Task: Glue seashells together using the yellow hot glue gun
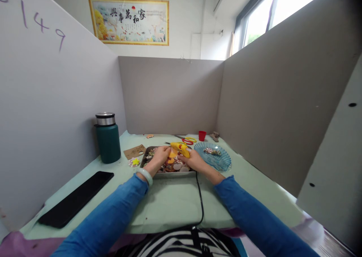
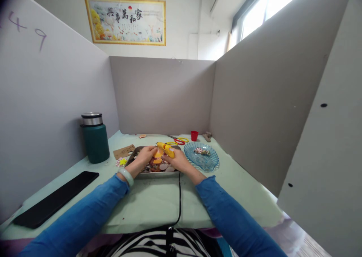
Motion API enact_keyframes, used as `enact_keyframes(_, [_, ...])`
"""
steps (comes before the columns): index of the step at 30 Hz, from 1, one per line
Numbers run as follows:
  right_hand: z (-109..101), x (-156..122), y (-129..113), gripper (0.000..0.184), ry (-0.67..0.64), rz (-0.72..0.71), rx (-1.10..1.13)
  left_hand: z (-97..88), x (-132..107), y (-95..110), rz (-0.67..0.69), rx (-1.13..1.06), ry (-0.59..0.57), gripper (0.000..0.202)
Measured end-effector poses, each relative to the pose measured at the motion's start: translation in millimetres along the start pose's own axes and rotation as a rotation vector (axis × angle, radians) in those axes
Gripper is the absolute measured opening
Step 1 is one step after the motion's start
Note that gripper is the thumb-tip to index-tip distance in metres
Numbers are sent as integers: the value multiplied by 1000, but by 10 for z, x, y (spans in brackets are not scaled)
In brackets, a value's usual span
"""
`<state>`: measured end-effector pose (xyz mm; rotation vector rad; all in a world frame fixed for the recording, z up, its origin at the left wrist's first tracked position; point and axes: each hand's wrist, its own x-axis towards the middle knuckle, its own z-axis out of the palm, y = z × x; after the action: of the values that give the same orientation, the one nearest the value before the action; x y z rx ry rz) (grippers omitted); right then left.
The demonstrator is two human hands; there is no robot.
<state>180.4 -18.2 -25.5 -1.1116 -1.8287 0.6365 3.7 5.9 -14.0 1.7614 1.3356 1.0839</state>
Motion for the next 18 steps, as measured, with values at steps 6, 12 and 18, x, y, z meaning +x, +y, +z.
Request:
enact_keyframes(6, [-6, -3, -6, 31, -7, -12, -2, 10, -15, 26, -9, 6, 16, 24])
enact_keyframes(12, [-7, 9, 18, 28, 4, -28, -3, 6, 4, 13, 3, 64, 4, 24])
enact_keyframes(18, [0, 13, 22, 26, 7, -22, -5, 9, 9, 0, 10, 46, 10, 23])
